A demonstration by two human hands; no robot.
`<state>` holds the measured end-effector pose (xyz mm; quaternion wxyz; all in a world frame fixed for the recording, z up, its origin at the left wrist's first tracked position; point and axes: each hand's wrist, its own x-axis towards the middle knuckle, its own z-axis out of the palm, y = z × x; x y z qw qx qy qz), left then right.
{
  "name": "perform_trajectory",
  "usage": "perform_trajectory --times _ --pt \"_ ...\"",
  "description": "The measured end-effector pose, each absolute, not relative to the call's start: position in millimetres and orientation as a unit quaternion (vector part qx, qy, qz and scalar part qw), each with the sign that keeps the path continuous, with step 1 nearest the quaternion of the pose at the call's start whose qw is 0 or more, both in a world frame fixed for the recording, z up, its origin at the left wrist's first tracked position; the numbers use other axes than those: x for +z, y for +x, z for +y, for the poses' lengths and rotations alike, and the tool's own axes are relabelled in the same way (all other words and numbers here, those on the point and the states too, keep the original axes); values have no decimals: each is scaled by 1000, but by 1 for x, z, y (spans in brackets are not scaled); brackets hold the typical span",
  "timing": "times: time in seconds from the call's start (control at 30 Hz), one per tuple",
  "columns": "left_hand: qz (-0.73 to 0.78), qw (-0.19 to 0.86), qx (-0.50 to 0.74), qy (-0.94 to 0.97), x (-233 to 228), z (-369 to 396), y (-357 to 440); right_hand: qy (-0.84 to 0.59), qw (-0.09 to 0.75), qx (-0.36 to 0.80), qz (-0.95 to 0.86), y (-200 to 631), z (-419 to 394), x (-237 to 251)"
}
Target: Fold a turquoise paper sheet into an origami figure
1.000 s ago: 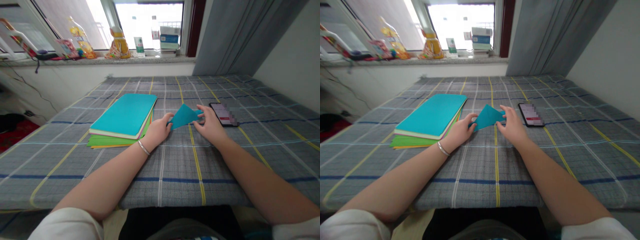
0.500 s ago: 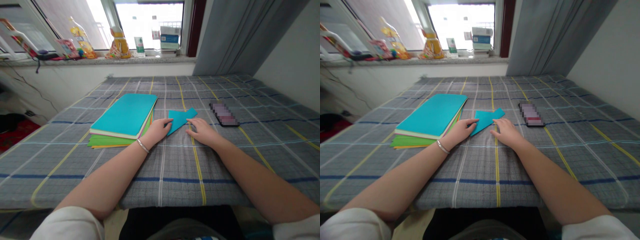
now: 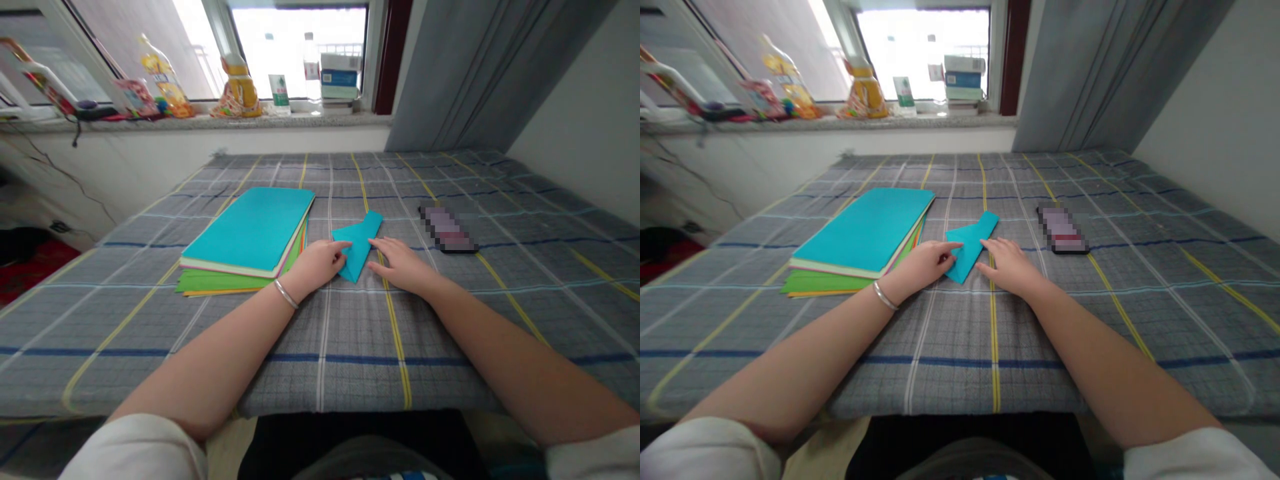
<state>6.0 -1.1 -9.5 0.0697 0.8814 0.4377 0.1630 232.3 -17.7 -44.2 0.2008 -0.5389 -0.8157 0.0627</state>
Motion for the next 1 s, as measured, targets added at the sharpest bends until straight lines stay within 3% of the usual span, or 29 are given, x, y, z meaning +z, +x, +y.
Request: perform_trajectory --times 0.3,0.7,0.83,1.0 --pt "320 49 156 933 -14 -10 16 -520 188 67 -831 235 -17 -43" --pt "217 -95 109 965 -12 -8 19 -475 181 99 -856 239 -15 -37" --pt "191 -85 123 970 -12 -9 22 -465 193 116 -856 238 -13 -37" --pt "236 9 176 956 -22 -6 26 -456 175 98 -867 237 -12 -42"
